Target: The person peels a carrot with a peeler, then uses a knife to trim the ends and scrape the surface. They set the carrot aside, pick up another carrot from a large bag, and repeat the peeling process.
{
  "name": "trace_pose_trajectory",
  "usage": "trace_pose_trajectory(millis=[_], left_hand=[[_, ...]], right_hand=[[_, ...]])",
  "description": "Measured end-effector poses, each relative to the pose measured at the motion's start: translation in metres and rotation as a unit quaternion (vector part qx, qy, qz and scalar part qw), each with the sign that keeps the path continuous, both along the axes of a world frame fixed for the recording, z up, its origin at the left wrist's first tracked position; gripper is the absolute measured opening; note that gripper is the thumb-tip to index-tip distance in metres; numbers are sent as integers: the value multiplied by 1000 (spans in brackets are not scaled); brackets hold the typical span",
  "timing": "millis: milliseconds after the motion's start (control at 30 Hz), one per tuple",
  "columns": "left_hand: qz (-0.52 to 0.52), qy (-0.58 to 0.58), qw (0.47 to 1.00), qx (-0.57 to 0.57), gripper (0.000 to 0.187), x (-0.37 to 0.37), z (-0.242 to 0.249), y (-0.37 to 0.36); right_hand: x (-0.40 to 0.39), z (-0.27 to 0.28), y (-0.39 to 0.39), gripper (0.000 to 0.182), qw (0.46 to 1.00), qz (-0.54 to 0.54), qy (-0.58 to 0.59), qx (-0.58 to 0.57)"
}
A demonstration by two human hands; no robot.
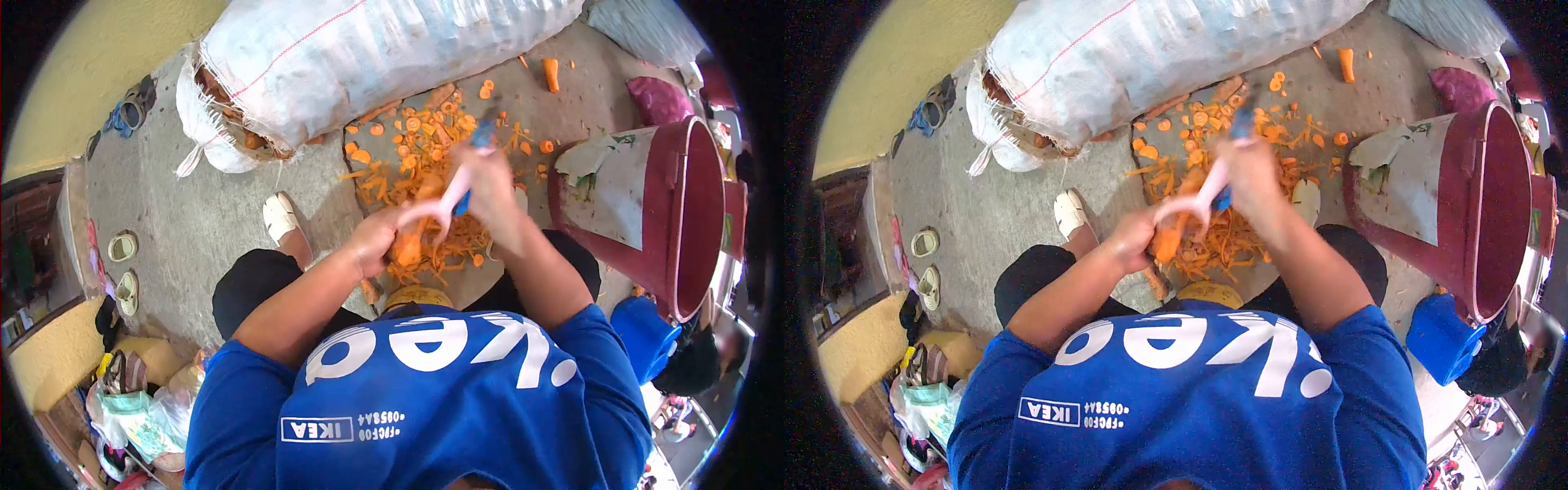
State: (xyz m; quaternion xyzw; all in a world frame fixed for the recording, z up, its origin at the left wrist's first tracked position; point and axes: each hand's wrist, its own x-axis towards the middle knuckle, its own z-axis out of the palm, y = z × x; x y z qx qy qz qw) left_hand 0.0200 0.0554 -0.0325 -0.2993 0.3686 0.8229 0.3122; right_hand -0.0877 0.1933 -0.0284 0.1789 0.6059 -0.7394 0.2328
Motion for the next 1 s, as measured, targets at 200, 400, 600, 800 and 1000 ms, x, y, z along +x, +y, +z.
trace_pose_trajectory(millis=[200,400,600,800,1000], left_hand=[[40,-71,996,47,35,-7,19,-2],[50,-56,995,73,35,-7,17,0],[25,-32,999,26,34,-2,16,1],[54,-55,993,88,35,-5,20,-6],[55,-84,993,66,34,-6,18,-1]], right_hand=[[-43,-2,36,8,976,-210,55,5],[17,17,-3,12,990,117,65,-48],[-45,-7,33,11,974,-209,83,28],[-23,10,18,12,990,-74,16,-119],[18,9,-5,12,998,22,47,-30]])
